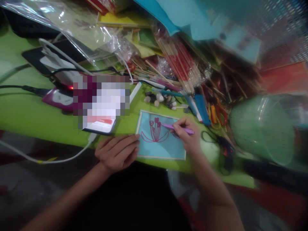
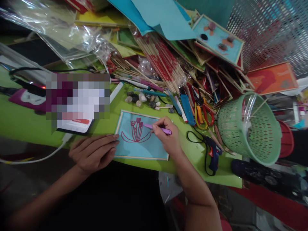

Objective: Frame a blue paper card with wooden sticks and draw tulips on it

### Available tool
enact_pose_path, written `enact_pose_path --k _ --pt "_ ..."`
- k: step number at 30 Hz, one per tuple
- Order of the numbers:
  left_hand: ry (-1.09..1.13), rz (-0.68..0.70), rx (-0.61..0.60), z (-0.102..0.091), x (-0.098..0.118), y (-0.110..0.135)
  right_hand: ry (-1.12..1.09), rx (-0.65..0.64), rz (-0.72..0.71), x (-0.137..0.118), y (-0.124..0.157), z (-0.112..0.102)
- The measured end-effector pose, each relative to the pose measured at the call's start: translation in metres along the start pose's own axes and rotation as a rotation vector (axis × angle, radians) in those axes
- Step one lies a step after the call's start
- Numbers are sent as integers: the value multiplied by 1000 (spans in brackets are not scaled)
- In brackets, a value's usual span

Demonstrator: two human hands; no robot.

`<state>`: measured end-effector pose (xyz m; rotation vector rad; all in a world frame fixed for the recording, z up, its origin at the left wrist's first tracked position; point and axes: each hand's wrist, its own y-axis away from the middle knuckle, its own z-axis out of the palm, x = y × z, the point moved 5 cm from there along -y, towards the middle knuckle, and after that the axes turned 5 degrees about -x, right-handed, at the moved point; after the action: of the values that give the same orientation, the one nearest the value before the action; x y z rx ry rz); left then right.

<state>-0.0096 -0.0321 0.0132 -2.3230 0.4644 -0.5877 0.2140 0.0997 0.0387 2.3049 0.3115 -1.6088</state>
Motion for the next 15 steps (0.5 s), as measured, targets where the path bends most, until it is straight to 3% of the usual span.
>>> enact_pose_path --k 15 --pt "-14 -11 -13 -1 0 0 16 -66 1 2 -1 4"
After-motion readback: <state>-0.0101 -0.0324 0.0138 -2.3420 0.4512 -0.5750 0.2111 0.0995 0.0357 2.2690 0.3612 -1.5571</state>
